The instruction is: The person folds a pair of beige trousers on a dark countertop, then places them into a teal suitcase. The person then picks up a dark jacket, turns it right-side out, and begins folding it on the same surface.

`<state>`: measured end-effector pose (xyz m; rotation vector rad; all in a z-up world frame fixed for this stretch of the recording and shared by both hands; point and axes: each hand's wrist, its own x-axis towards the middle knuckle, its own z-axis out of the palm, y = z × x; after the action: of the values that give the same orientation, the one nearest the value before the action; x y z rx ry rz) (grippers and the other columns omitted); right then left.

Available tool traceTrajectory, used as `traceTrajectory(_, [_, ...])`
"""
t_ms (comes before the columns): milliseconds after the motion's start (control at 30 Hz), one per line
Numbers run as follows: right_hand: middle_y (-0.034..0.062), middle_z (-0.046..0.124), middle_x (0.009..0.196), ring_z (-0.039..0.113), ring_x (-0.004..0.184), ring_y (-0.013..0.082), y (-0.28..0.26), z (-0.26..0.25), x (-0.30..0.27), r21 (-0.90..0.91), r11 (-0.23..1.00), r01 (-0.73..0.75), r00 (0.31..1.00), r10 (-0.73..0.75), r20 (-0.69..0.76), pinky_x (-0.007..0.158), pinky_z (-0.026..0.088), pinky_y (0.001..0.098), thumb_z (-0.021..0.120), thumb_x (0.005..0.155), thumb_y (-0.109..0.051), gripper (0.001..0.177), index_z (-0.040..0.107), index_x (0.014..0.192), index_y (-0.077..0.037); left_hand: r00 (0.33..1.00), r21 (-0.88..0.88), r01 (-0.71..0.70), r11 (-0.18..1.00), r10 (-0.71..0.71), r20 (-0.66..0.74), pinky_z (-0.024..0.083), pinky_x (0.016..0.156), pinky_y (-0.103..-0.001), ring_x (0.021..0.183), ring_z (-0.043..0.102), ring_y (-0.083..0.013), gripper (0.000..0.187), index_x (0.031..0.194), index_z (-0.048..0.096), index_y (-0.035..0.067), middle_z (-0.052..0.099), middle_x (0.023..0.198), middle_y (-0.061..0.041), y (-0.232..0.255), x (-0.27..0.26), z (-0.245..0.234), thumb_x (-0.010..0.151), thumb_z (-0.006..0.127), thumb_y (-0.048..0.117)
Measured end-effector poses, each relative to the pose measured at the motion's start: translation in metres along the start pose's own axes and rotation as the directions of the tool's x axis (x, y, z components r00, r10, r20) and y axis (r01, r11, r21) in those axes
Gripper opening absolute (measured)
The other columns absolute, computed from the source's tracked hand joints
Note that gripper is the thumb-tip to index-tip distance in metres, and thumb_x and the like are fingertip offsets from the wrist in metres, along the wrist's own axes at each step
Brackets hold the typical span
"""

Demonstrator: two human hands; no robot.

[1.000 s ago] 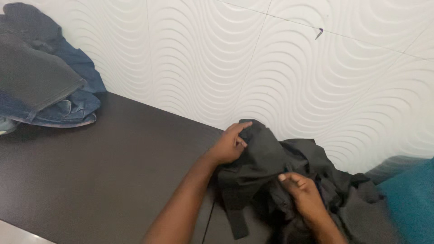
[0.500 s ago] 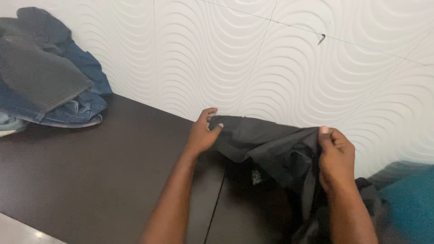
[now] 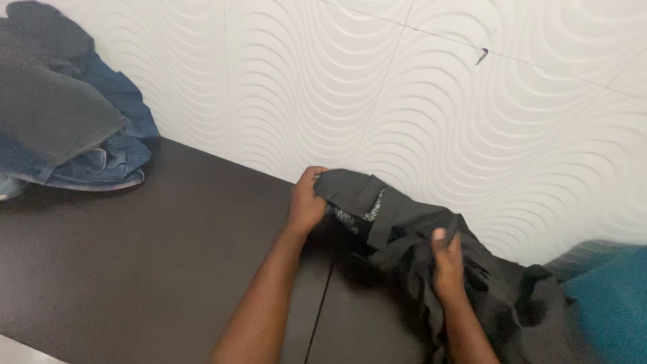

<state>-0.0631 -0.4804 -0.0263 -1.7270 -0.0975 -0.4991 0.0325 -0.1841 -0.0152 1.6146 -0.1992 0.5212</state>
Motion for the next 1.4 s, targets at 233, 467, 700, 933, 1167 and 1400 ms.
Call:
traceTrajectory(233, [0.0253,0.05,0.142,0.053,0.125,0.0322,-0.097,0.029,0.011,-0.765,0.516,0.385,0.649,0.438,0.622,0.098,0.044,0.0467,0.078,0.09,-0.062,0.077,0.065,0.131,0.001,0.957,-0.508,0.29,0.811,-0.251,0.146,0.059,0.079,-0.031,0.095,0.069,-0.0203,0.034,0.121,0.065,0.002,0.073,0.109,-0.014,0.02,0.001,-0.009,0.088,0.072,0.002])
traceTrajectory(467, [0.0162,0.075,0.111,0.069,0.088,0.0214,-0.128,0.055,0.037,-0.406,0.906,0.12,0.93,0.041,0.365,0.077,0.056,0.0345,0.065,0.097,-0.041,0.046,0.071,0.126,-0.006,0.849,-0.5,0.462,0.732,-0.201,0.489,0.061,0.089,-0.031,0.107,0.069,-0.0173,0.059,0.135,0.052,0.012,0.068,0.124,-0.011,0.054,-0.016,-0.003,0.082,0.075,0.001])
traceTrajectory(700, [0.0069,0.075,0.109,0.068,0.096,0.0171,-0.015,0.075,0.02,-0.168,0.983,0.07,0.979,-0.036,0.202,0.085,0.055,0.0321,0.071,0.094,-0.027,0.045,0.067,0.13,-0.001,0.718,-0.313,0.438,0.843,-0.118,0.686,0.059,0.095,-0.036,0.112,0.068,-0.0238,0.072,0.141,0.051,0.012,0.069,0.125,-0.015,0.049,-0.028,0.012,0.076,0.082,0.007])
traceTrajectory(933, [0.008,0.074,0.114,0.068,0.101,0.0193,0.04,0.025,0.045,0.368,0.862,-0.348,0.922,0.386,-0.033,0.094,0.052,0.0354,0.051,0.105,-0.04,0.046,0.065,0.129,-0.004,0.796,0.069,-0.147,0.987,0.077,0.601,0.053,0.097,-0.04,0.116,0.066,-0.0271,0.058,0.129,0.064,0.011,0.071,0.122,-0.013,0.046,-0.036,0.018,0.077,0.088,0.017])
traceTrajectory(1167, [0.0121,0.068,0.124,0.064,0.111,0.0234,0.022,0.029,0.019,0.268,0.94,-0.21,0.963,0.246,-0.107,0.096,0.051,0.0358,0.057,0.102,-0.039,0.047,0.064,0.13,-0.002,0.973,0.349,-0.216,0.912,0.171,0.155,0.056,0.077,-0.043,0.089,0.071,-0.0307,0.022,0.104,0.065,0.009,0.07,0.101,-0.011,0.066,-0.046,0.016,0.086,0.077,0.012])
traceTrajectory(1400, [0.021,0.051,0.141,0.052,0.126,0.0325,-0.071,0.047,0.005,-0.25,0.897,0.365,0.92,-0.388,-0.051,0.097,0.047,0.0399,0.067,0.094,-0.035,0.062,0.054,0.143,0.0,0.812,0.301,-0.58,0.757,0.565,0.143,0.057,0.071,-0.042,0.088,0.071,-0.0316,0.007,0.1,0.065,0.01,0.069,0.103,-0.007,0.086,-0.057,0.03,0.095,0.06,0.009])
